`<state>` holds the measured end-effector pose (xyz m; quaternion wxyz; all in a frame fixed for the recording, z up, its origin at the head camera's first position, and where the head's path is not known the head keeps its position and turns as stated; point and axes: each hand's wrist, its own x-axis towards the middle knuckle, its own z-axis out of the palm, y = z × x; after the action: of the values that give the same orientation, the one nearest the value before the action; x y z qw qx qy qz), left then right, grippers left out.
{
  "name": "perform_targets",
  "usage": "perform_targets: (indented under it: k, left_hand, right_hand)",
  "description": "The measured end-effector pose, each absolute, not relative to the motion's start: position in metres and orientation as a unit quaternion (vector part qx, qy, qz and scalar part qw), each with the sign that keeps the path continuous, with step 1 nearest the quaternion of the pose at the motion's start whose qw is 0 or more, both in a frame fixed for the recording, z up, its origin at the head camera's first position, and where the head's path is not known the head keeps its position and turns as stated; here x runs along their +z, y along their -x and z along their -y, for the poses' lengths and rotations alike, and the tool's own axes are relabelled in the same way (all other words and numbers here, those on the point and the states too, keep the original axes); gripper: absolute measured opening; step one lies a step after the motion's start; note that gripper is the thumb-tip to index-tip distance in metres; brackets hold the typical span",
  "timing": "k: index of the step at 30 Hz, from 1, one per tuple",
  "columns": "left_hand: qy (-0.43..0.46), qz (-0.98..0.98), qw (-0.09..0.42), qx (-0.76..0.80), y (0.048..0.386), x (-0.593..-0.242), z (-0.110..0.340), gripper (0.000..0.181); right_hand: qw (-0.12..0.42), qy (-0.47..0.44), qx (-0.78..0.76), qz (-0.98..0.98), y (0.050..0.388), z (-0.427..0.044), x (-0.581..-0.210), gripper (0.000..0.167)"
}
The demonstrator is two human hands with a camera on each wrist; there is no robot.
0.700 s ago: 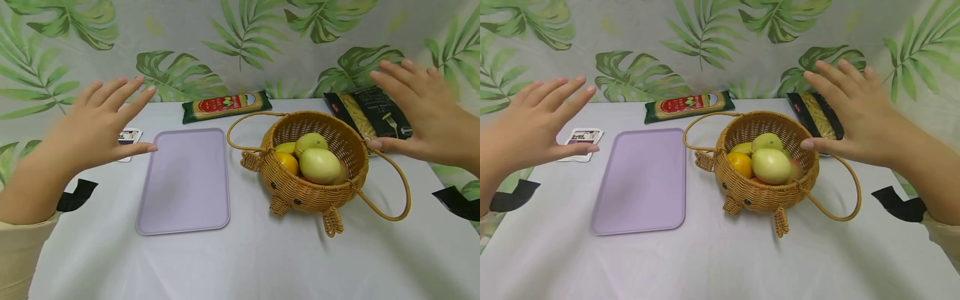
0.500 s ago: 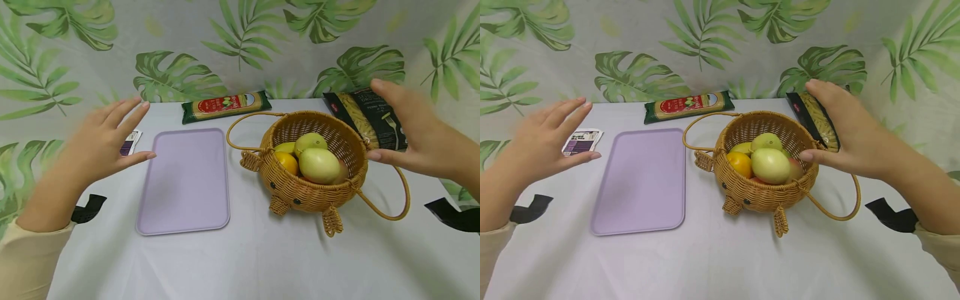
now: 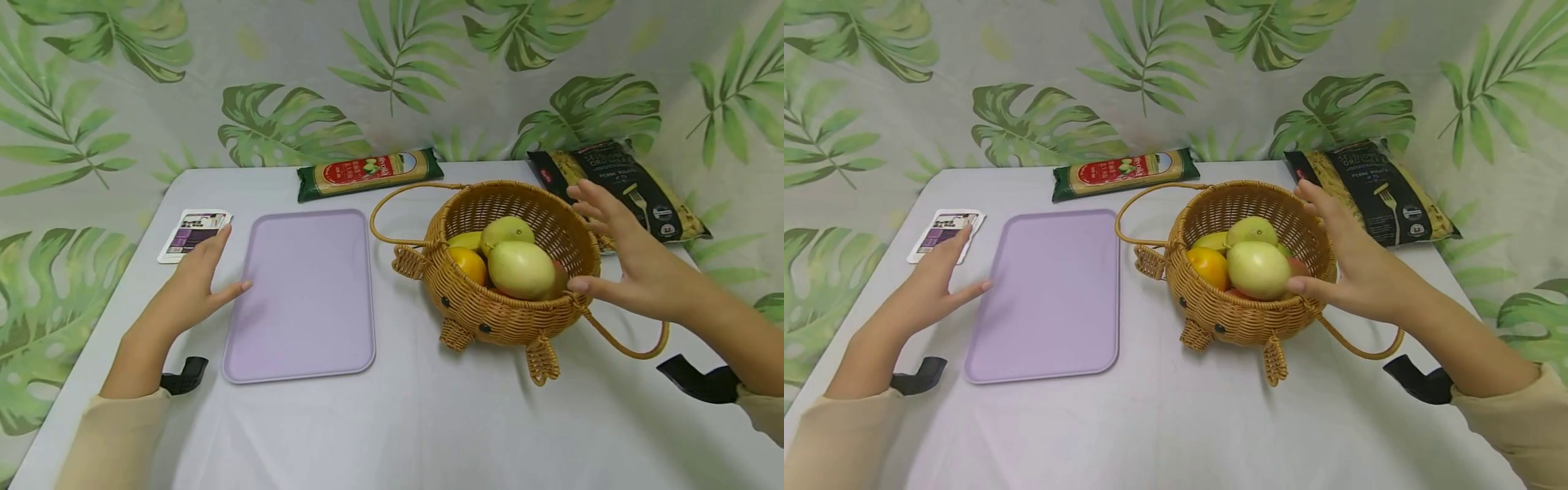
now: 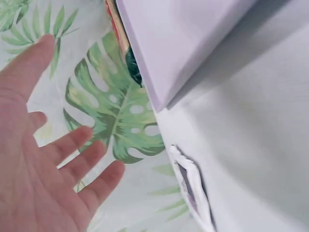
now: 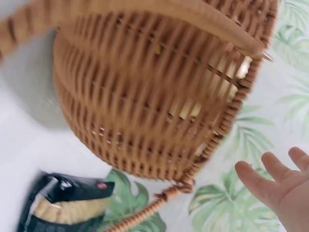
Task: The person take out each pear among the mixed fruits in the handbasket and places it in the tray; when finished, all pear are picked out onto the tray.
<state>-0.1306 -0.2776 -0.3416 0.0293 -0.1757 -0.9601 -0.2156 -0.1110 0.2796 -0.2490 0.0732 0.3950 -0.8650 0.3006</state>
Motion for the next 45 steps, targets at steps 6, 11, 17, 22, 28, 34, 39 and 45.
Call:
perform_targets:
  k: [6,11,17,22,28,34,39,45]
  left_hand:
    - [0.152,0.958,-0.019,-0.241,0.129,-0.36,0.284,0.088]
    - [0.14,0.957,-0.031,-0.252,0.129,-0.374,0.289,0.085]
    - [0.143,0.953,-0.037,-0.263,0.129,-0.386,0.294,0.081]
    - [0.15,0.947,-0.035,-0.283,0.129,-0.389,0.293,0.078]
    - [0.153,0.938,-0.04,-0.308,0.129,-0.396,0.295,0.075]
    - [0.163,0.93,-0.022,-0.328,0.129,-0.402,0.296,0.07]
    - [0.161,0.925,-0.01,-0.343,0.127,-0.406,0.297,0.065]
    - [0.153,0.926,-0.008,-0.345,0.126,-0.409,0.299,0.058]
  right_hand:
    - [0.045,-0.364,0.296,0.882,0.109,-0.277,-0.261,0.099]
    - [0.022,-0.343,0.304,0.888,0.109,-0.273,-0.266,0.101]
    - [0.0,-0.322,0.317,0.892,0.111,-0.271,-0.272,0.099]
    - [0.003,-0.308,0.308,0.9,0.114,-0.271,-0.276,0.097]
    - [0.005,-0.315,0.307,0.898,0.118,-0.27,-0.279,0.093]
    - [0.004,-0.317,0.31,0.897,0.119,-0.269,-0.28,0.091]
    - [-0.006,-0.309,0.313,0.898,0.12,-0.267,-0.279,0.089]
    - [-0.014,-0.299,0.314,0.901,0.121,-0.265,-0.279,0.087]
